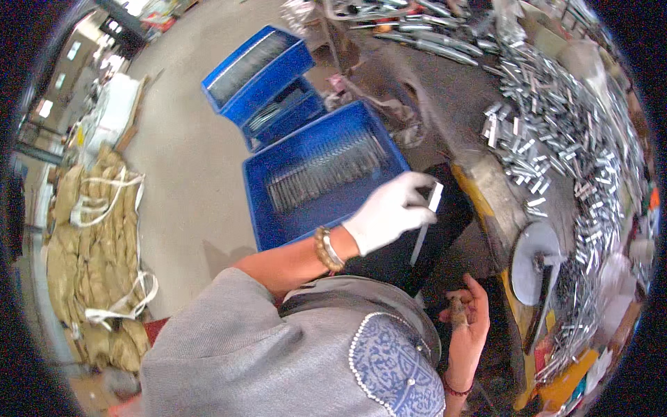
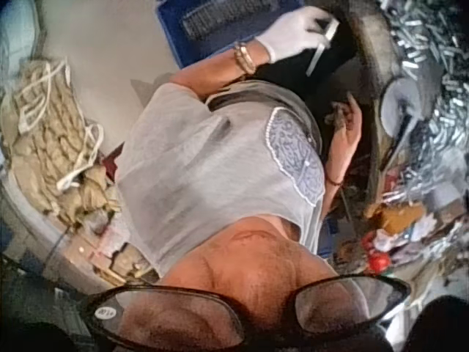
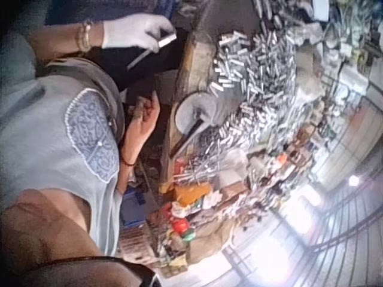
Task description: The person assembles metal fasteners by inserting pins into metal sleeves, tapping them with a hammer on a metal anvil plate, and placing the completed parts into a blue bin.
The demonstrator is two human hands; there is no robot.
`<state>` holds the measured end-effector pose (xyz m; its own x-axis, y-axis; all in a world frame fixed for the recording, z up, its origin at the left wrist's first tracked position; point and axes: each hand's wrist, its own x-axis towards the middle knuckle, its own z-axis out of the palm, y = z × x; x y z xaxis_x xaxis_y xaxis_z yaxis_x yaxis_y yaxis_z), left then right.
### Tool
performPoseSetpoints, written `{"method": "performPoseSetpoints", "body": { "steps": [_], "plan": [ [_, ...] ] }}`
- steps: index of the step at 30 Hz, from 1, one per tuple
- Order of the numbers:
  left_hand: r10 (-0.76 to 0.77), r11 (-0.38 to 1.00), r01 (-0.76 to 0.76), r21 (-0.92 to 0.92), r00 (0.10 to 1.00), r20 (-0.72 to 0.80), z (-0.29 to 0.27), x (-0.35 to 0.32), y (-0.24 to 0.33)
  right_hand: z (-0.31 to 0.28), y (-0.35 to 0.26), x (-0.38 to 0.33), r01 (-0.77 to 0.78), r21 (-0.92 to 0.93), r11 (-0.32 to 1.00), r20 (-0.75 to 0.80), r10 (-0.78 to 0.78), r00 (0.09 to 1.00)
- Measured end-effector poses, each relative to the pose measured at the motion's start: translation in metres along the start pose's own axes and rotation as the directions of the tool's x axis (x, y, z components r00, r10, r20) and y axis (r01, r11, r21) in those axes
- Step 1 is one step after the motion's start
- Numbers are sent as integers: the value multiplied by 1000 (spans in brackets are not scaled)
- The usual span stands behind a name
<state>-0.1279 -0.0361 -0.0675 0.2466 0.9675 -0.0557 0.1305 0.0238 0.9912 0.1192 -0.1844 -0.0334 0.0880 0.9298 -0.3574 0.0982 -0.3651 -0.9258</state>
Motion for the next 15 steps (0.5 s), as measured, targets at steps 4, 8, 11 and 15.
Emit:
{"method": "performPoseSetpoints", "body": {
  "steps": [4,8,11,15],
  "plan": [
    [-124,939,205,277,951,-284,-114,-26,-65,5,12,5,-59,45,997,62,56,997],
    [-286,585,610,534,771,-569,-229,-60,-101,4,23,9,-132,95,987,58,127,990],
    [-353,274,806,525,592,-725,-296,-69,-136,7,29,15,-163,136,977,61,156,986],
    [-538,70,821,566,509,-672,-322,-44,-180,4,41,25,-187,217,958,73,175,982]
  ]
}}
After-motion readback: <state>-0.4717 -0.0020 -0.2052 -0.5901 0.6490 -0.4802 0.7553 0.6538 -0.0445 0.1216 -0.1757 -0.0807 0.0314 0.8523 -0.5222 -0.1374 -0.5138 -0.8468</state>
